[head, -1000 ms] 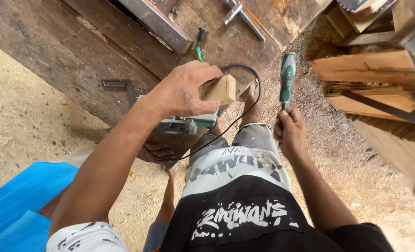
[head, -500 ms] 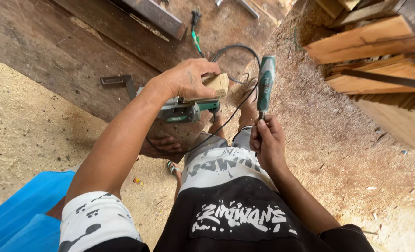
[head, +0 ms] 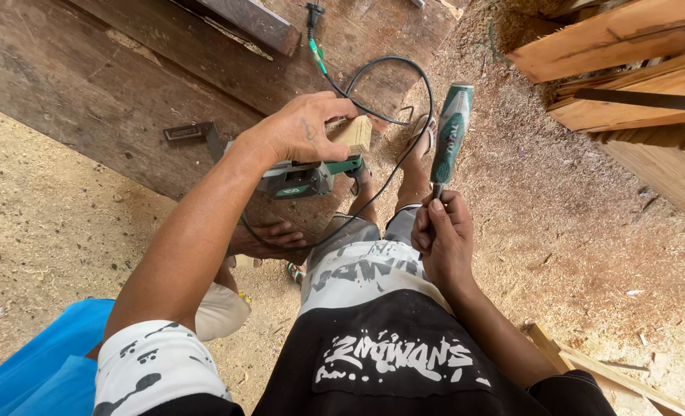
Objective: The person adjusts a green electric planer on a wooden workbench using a small wooden block and a T-handle wrench. They repeatedly tighten and loosen the tool's adjustment mechanism while another person stands nearby.
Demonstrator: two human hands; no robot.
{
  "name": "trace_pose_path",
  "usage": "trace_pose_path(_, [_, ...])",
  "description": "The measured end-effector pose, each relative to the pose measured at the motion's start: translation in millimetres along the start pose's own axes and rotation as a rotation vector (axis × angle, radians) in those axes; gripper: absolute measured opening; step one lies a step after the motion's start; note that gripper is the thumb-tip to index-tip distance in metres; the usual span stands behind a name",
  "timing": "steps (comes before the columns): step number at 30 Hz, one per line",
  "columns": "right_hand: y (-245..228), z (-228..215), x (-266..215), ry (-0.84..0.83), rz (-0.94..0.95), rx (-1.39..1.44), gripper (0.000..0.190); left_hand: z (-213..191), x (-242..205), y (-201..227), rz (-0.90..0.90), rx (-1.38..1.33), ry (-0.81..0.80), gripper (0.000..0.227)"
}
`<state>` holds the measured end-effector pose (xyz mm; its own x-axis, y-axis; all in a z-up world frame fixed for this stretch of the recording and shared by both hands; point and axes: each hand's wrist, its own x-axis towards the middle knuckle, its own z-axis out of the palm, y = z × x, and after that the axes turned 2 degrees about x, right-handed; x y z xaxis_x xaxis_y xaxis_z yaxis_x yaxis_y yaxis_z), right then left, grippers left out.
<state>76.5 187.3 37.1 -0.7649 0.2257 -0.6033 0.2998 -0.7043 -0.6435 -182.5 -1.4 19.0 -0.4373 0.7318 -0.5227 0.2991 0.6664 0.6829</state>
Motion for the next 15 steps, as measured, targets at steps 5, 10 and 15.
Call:
trace_pose_path(5, [5, -1, 2, 0.007, 0.002, -0.004, 0.017, 1, -2, -3, 0.028, 0.006, 0.019, 0.06])
trace_pose_path(10, [16, -4, 5, 0.034, 0.026, -0.028, 0.017, 2, 1, -4, -0.005, 0.014, 0.003, 0.06])
trace_pose_path(15, [28, -10, 5, 0.043, 0.022, -0.038, 0.017, 0, 3, -1, -0.002, 0.029, -0.015, 0.06])
